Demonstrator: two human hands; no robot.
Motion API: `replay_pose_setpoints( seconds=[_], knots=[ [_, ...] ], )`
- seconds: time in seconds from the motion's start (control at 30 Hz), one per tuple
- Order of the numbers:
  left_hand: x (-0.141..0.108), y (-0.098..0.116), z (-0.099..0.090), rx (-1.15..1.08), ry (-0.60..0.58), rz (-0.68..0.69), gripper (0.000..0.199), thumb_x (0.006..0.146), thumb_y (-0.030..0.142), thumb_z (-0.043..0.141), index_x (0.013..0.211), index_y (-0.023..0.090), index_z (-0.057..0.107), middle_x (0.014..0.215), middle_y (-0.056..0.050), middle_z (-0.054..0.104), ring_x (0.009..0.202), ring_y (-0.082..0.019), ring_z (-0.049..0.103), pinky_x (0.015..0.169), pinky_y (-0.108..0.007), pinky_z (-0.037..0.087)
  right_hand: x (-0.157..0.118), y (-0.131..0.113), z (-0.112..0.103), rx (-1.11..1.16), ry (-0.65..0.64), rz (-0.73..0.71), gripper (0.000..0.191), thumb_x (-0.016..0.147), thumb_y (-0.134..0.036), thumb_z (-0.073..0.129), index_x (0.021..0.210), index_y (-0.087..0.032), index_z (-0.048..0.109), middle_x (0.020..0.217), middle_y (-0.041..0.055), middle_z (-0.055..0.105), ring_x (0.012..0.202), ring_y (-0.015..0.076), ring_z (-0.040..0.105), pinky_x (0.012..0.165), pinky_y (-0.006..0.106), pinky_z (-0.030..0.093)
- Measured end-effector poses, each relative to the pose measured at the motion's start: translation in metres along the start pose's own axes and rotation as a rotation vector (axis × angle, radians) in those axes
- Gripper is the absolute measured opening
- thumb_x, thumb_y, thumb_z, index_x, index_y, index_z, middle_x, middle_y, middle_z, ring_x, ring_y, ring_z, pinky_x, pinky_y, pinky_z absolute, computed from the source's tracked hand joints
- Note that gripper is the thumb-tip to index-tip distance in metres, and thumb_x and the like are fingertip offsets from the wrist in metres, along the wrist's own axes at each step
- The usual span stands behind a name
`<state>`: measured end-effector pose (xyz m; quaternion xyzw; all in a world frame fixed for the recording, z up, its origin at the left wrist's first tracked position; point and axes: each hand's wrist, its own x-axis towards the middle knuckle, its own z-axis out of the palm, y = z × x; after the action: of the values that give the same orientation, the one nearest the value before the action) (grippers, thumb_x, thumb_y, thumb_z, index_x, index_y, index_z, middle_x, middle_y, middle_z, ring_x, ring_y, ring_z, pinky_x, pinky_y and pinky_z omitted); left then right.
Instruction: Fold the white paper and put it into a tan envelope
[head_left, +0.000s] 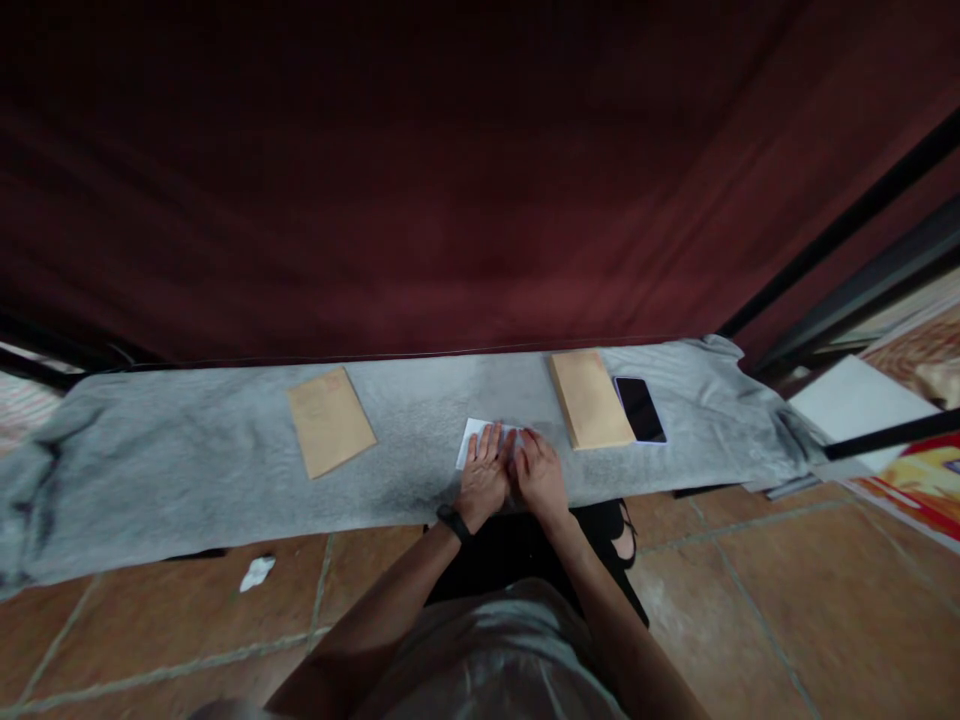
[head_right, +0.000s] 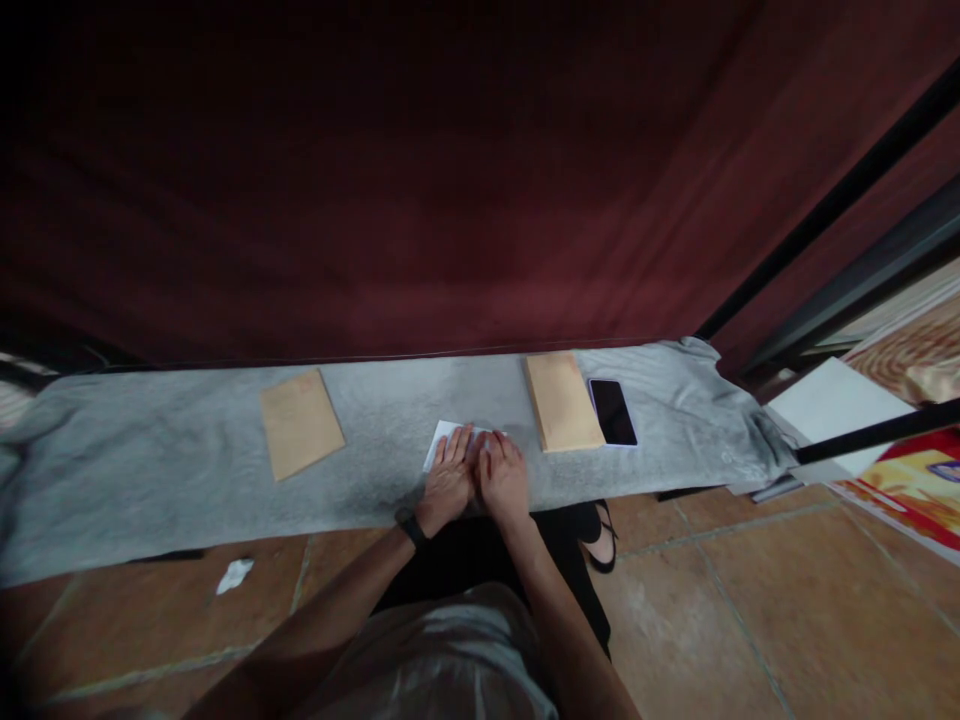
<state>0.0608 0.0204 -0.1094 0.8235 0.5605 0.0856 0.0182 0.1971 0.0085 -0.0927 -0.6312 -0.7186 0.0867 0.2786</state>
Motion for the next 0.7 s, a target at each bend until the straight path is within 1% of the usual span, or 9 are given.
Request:
replay_pose_setpoints(
  seconds=[0.03, 0.07, 0.17, 0.23, 0.33, 0.43, 0.53, 0.6, 0.7],
  knots=[
    [0.0, -0.001, 0.0, 0.005, -0.008, 0.012, 0.057, 0.1, 0.026, 0.039, 0.156, 0.018, 0.033, 0.163, -0.013, 0.03, 0.153, -0.03, 0.021, 0.122, -0.054, 0.022, -0.001, -0.002, 0.005, -0.032, -0.009, -0.061, 0.042, 0.104, -0.029, 0.038, 0.138, -0.012, 0.056, 0.142, 0.0162, 0.057, 0.133, 0.0274, 0.051, 0.113, 0.044, 0.037],
    [-0.001, -0.002, 0.001, 0.006, -0.012, 0.022, 0.057, 0.1, 0.024, 0.038, 0.156, 0.017, 0.032, 0.163, -0.013, 0.03, 0.153, -0.029, 0.02, 0.122, -0.053, 0.021, -0.002, -0.004, 0.01, -0.067, -0.012, -0.092, 0.044, 0.105, -0.031, 0.037, 0.141, -0.012, 0.054, 0.147, 0.0162, 0.054, 0.137, 0.0285, 0.047, 0.115, 0.047, 0.033],
    [-0.001, -0.01, -0.001, -0.01, -0.007, 0.02, 0.057, 0.1, 0.023, 0.034, 0.156, 0.014, 0.032, 0.162, -0.012, 0.031, 0.152, -0.026, 0.022, 0.123, -0.048, 0.021, -0.006, -0.003, 0.021, -0.162, -0.004, -0.095, 0.05, 0.106, -0.036, 0.038, 0.146, -0.009, 0.048, 0.151, 0.0187, 0.048, 0.142, 0.0312, 0.041, 0.118, 0.052, 0.026],
    [-0.001, -0.018, -0.005, -0.023, 0.008, -0.022, 0.057, 0.1, 0.025, 0.033, 0.155, 0.012, 0.033, 0.162, -0.012, 0.033, 0.152, -0.024, 0.025, 0.124, -0.047, 0.021, -0.01, 0.001, 0.023, -0.199, -0.013, -0.109, 0.051, 0.106, -0.037, 0.038, 0.148, -0.009, 0.046, 0.153, 0.0192, 0.044, 0.144, 0.0316, 0.039, 0.118, 0.052, 0.025],
    [0.0, -0.033, -0.01, -0.032, 0.025, -0.099, 0.057, 0.101, 0.03, 0.031, 0.155, 0.011, 0.034, 0.161, -0.012, 0.034, 0.151, -0.024, 0.027, 0.124, -0.048, 0.02, -0.015, 0.009, 0.021, -0.238, -0.016, -0.117, 0.055, 0.106, -0.039, 0.039, 0.152, -0.01, 0.041, 0.155, 0.0198, 0.041, 0.144, 0.0321, 0.039, 0.118, 0.052, 0.025],
    [-0.001, -0.044, -0.015, -0.042, 0.033, -0.114, 0.057, 0.102, 0.033, 0.03, 0.154, 0.012, 0.035, 0.161, -0.011, 0.034, 0.151, -0.024, 0.026, 0.124, -0.047, 0.018, -0.018, 0.012, 0.019, -0.267, 0.004, -0.103, 0.06, 0.105, -0.044, 0.037, 0.153, -0.007, 0.037, 0.154, 0.0217, 0.041, 0.142, 0.0325, 0.04, 0.118, 0.053, 0.025],
    [-0.002, -0.048, -0.017, -0.063, 0.047, -0.125, 0.056, 0.102, 0.033, 0.03, 0.154, 0.012, 0.036, 0.161, -0.011, 0.035, 0.151, -0.024, 0.028, 0.124, -0.047, 0.018, -0.02, 0.013, 0.019, -0.283, 0.013, -0.107, 0.062, 0.106, -0.045, 0.036, 0.153, -0.005, 0.036, 0.153, 0.0224, 0.042, 0.142, 0.0326, 0.04, 0.118, 0.053, 0.025],
    [0.0, -0.048, -0.018, -0.09, 0.053, -0.146, 0.055, 0.101, 0.033, 0.032, 0.152, 0.013, 0.038, 0.159, -0.011, 0.038, 0.149, -0.025, 0.031, 0.123, -0.048, 0.02, -0.02, 0.012, 0.019, -0.291, 0.013, -0.105, 0.062, 0.106, -0.044, 0.036, 0.152, -0.004, 0.036, 0.153, 0.0224, 0.042, 0.142, 0.0326, 0.041, 0.118, 0.053, 0.024],
    [0.006, -0.048, -0.019, -0.179, 0.074, -0.212, 0.052, 0.099, 0.029, 0.037, 0.148, 0.013, 0.045, 0.153, -0.014, 0.048, 0.143, -0.027, 0.042, 0.119, -0.046, 0.03, -0.019, 0.011, 0.018, -0.298, -0.002, -0.103, 0.061, 0.105, -0.043, 0.037, 0.152, -0.004, 0.037, 0.154, 0.0221, 0.042, 0.142, 0.0327, 0.04, 0.118, 0.053, 0.024]
  ],
)
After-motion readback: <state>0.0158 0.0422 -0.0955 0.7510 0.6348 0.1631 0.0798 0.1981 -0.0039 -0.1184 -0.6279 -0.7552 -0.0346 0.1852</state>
